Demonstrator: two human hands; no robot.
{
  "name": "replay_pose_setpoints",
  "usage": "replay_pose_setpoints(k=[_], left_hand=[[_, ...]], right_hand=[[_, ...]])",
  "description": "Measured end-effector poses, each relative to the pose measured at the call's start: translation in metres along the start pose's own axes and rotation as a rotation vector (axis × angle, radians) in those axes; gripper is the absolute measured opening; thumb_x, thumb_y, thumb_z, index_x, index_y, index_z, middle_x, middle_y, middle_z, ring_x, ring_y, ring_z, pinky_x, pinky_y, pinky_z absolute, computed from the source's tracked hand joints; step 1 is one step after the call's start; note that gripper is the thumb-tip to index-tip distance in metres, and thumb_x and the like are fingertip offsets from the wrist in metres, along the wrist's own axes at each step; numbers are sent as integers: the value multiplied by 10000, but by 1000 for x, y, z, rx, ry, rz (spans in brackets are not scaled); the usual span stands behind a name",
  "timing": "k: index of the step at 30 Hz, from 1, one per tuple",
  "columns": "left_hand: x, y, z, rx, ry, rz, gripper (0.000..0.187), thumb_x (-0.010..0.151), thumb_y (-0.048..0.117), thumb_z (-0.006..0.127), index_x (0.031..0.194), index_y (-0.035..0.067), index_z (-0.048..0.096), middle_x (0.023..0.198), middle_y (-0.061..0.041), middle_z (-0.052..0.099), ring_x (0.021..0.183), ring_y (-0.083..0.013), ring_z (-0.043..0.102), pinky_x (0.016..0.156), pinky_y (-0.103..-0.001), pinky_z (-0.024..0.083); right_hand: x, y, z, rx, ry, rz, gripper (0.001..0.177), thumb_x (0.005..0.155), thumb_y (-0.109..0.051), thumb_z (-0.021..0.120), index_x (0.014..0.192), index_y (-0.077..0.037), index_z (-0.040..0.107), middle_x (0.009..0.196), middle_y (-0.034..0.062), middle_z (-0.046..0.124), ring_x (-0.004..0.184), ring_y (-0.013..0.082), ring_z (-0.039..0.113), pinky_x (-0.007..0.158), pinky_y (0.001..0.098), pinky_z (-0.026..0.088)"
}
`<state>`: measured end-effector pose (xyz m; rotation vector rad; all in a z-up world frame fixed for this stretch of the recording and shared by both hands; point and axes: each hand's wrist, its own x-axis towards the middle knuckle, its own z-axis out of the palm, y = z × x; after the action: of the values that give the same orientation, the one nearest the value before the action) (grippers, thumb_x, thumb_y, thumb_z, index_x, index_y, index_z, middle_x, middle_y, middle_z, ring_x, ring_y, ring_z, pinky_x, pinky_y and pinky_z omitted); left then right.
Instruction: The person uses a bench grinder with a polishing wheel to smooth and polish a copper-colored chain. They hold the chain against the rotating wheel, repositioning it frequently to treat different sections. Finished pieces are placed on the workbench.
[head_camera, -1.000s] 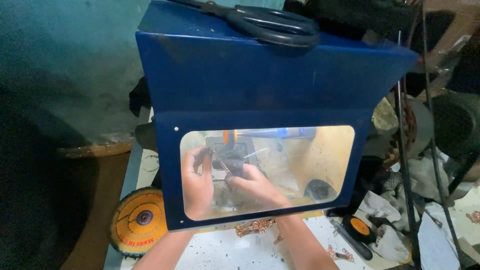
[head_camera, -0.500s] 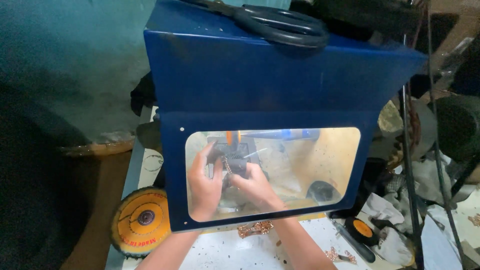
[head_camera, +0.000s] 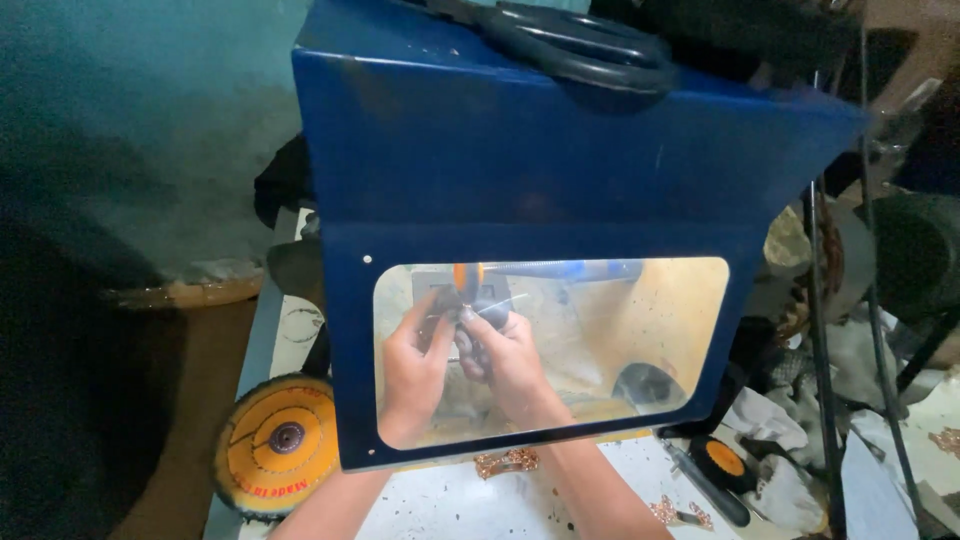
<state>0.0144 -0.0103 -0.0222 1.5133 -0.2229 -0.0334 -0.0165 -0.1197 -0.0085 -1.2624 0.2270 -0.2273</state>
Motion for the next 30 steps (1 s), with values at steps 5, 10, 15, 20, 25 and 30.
replay_pose_setpoints(k=[5,10,15,20,25,30], left_hand=[[1,-8,1,48,32,211,374,978,133,653,1339,36,667,1214,-173,755,1154,-301,712,973,-431,592],[0,-5,3,65,61,294,338,973,106,659,1298,20,692,1175,-190,762,1140,-308,716,957,-439,595],[0,-8,2,43,63,318,308,985,107,650,1274,15,708,1140,-188,773,1097,-306,734,938,-443,599],[1,-6,2,-8,76,329,263,991,123,656,1228,36,730,1093,-174,786,1055,-267,754,918,-433,604],[0,-6,0,-15,78,330,268,1001,132,649,1235,29,729,1033,-164,792,958,-219,747,869,-412,605],[0,-3,0,-24,61,337,245,1018,130,621,1220,55,736,768,-113,774,653,-128,685,718,-358,618]], right_hand=[[-3,-5,5,-65,-22,-94,368,1019,-153,609,658,-89,579,508,-24,468,394,50,402,376,206,343],[-2,4,3,-25,-17,-147,345,1017,-141,615,678,-90,584,529,-1,483,414,38,393,365,208,333],[3,12,0,18,-35,-177,295,986,-132,637,704,-51,618,549,58,552,425,61,435,364,220,351],[2,9,3,-34,-48,-232,337,1008,-141,610,687,-38,625,528,68,543,401,86,406,368,223,338],[2,13,2,-39,-39,-234,325,1003,-144,617,700,-29,631,535,84,559,407,87,409,366,230,347],[6,20,-5,10,-31,-232,264,978,-134,634,733,-35,640,569,108,594,426,92,444,378,241,367]])
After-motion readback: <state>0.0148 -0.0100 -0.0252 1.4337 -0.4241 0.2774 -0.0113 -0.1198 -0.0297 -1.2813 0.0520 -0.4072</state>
